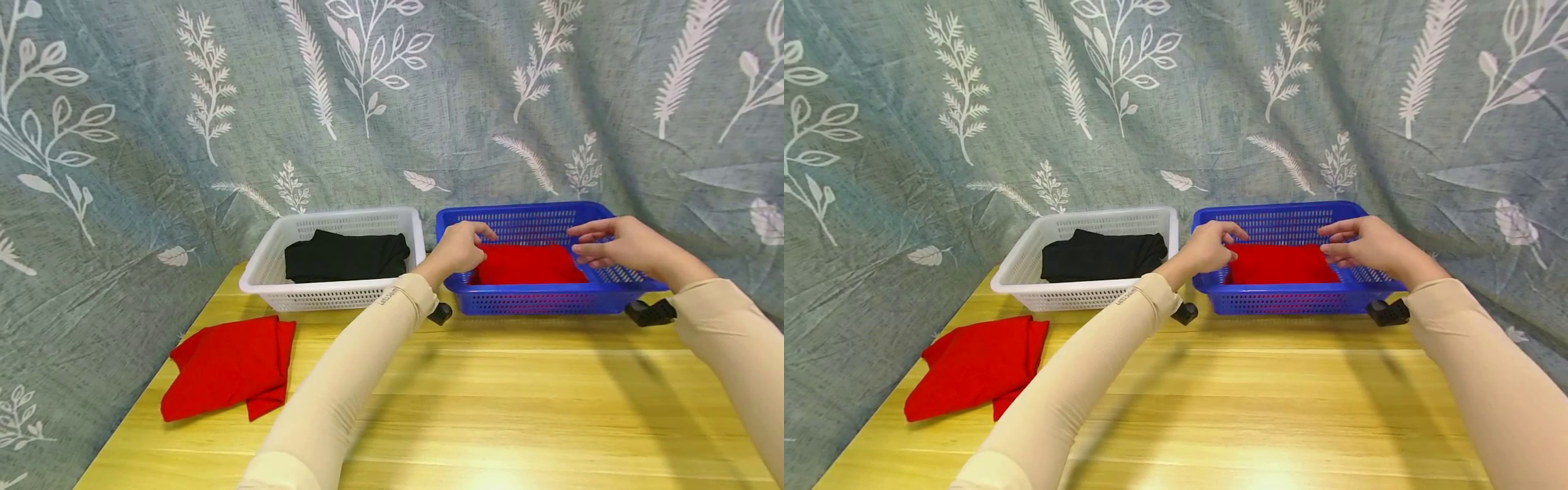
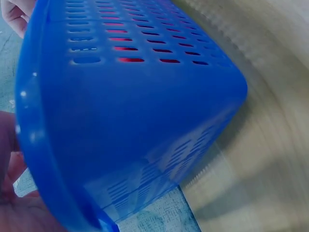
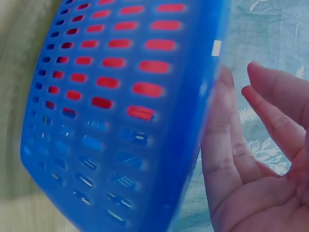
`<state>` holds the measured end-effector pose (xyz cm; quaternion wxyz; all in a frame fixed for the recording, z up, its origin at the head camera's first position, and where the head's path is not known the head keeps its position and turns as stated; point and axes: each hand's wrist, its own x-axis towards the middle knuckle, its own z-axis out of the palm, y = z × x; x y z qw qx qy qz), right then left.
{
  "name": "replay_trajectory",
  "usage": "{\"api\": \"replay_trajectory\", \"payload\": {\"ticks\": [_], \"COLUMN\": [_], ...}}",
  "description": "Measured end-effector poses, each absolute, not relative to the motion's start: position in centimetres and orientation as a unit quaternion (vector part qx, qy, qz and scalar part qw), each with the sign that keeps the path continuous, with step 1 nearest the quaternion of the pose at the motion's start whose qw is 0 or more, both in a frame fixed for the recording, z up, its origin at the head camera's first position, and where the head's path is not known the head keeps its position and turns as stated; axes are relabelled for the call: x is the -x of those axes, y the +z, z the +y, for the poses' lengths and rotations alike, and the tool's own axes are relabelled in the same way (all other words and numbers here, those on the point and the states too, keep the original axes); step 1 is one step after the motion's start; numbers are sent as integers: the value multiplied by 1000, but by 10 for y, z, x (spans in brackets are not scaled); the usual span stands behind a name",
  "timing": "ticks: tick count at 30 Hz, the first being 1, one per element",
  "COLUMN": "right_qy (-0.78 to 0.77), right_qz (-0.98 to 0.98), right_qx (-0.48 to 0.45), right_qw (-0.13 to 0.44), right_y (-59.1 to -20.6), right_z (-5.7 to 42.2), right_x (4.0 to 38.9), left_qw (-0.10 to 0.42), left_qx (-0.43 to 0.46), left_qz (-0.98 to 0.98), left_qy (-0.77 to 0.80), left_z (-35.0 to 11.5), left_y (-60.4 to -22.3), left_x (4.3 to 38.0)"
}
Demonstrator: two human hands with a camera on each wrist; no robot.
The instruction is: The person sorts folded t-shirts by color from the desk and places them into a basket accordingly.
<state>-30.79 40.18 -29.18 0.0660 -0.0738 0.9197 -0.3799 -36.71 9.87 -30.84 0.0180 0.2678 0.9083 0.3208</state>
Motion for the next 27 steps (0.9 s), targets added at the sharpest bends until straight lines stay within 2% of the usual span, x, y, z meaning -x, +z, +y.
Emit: {"api": "replay_trajectory", "payload": {"ticks": [7, 21, 27], "right_qy": [-369, -363, -366], "right_qz": [923, 923, 921], "right_qx": [90, 114, 122], "right_qw": [64, 60, 56], "right_y": [-286, -285, -284], "right_z": [393, 371, 354], "right_x": [305, 304, 303], "left_qw": [45, 33, 65], "left_qx": [-273, -300, -293], "left_qz": [898, 880, 864], "left_qy": [343, 367, 404], "left_z": [90, 60, 41], "left_y": [-306, -297, -291], "left_x": [360, 359, 352]}}
